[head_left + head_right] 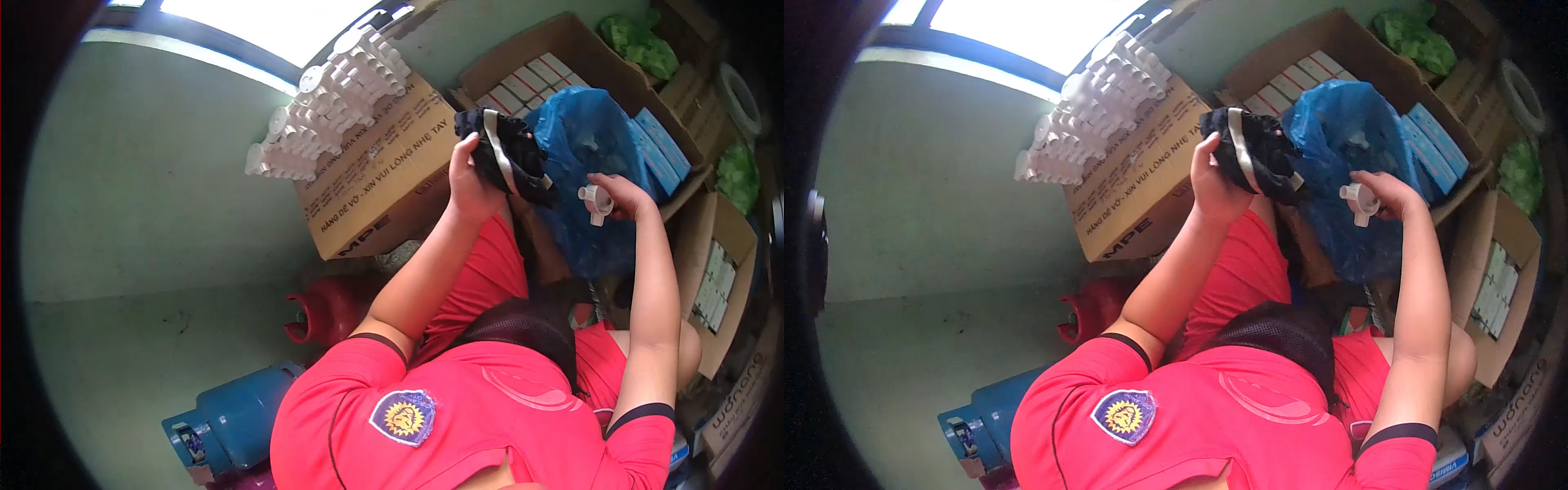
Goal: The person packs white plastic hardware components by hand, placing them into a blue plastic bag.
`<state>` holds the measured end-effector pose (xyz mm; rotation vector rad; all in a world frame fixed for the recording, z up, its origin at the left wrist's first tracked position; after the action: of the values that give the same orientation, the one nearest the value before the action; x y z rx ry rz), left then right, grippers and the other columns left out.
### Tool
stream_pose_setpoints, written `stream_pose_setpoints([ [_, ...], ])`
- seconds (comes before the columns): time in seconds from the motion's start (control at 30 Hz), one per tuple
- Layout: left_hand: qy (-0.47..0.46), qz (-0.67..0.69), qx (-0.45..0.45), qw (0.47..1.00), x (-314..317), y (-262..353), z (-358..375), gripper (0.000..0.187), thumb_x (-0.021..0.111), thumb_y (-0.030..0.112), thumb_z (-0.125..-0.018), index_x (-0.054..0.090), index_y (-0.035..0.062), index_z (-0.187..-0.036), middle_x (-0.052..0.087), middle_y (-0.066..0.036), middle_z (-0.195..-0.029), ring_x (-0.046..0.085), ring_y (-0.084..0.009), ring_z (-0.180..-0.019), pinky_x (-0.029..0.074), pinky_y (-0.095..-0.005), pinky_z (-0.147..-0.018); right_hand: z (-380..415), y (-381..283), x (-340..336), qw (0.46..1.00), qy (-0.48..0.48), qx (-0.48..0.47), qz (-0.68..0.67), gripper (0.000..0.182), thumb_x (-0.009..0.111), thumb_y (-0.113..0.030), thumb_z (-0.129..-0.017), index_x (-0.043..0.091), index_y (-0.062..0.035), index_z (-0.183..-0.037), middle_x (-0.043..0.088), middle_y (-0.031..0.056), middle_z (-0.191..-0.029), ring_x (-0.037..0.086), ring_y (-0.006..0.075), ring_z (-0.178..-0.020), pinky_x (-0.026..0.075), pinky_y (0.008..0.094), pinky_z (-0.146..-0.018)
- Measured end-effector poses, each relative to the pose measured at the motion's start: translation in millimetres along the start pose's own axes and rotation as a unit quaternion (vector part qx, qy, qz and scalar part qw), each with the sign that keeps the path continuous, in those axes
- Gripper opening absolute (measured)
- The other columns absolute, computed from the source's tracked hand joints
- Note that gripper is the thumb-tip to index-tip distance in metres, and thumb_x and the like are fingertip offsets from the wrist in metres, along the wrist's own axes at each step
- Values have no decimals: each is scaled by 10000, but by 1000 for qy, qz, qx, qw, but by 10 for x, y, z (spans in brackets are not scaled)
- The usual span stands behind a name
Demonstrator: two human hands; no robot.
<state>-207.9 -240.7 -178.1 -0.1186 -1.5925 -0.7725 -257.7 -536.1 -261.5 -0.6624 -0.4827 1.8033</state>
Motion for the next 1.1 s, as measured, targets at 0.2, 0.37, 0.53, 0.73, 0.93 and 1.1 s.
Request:
stream_pose_setpoints([
  [0.2,45,-27,-47,998,21,-716,309,1027,241,891,-878,446,69,-1458,595,-186,-1341,619,-368,-1186,548,-534,-930,1030,-153,68,954,71,-247,-154,431,766,-508,-879,607,-129,-1007,693,33,-954,680,113,-861,533,267,-631],
  [0.37,92,-176,-57,979,291,-1167,396,423,559,417,-1049,568,72,-1295,677,-64,-1077,670,-174,-900,565,-345,-732,1615,-176,652,880,204,-428,12,470,881,-277,-764,562,-79,-1047,664,114,-1074,665,277,-1018,530,361,-871],
  [0.53,-7,-657,32,753,321,-989,403,342,754,310,-931,674,-22,-940,696,-101,-808,603,-106,-759,520,-346,-683,1745,-35,859,782,342,-451,260,617,894,-323,-695,576,-50,-1147,648,190,-989,637,384,-936,512,460,-816],
  [0.73,-20,-633,103,767,552,-860,436,293,763,250,-914,652,-21,-911,691,-128,-815,585,-105,-759,510,-342,-683,1445,174,1018,902,274,-331,-34,531,815,-379,-849,513,-41,-1125,611,92,-710,629,203,-669,484,363,-635],
  [0.93,-6,-378,-5,926,432,-678,227,550,469,501,-1051,690,-3,-1031,714,-74,-885,668,-180,-752,557,-324,-716,1492,-97,883,836,422,-344,74,544,757,-459,-891,534,-40,-1158,662,201,-958,662,381,-883,508,450,-787],
  [1.1,42,-87,-80,992,337,-745,77,440,449,411,-1055,619,33,-1203,684,-139,-1097,679,-292,-944,559,-461,-841,1336,-163,686,792,422,-417,147,610,804,-368,-828,536,-60,-1281,552,247,-1174,565,464,-1118,486,481,-945],
])
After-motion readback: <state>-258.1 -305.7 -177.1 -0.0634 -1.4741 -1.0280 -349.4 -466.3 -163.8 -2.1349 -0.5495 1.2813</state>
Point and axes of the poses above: each hand's wrist, its own z-axis away from the middle knuckle, its own x-axis out of the palm, y = z × x, the point moved 2 cm from there along -z, towards the middle knuckle
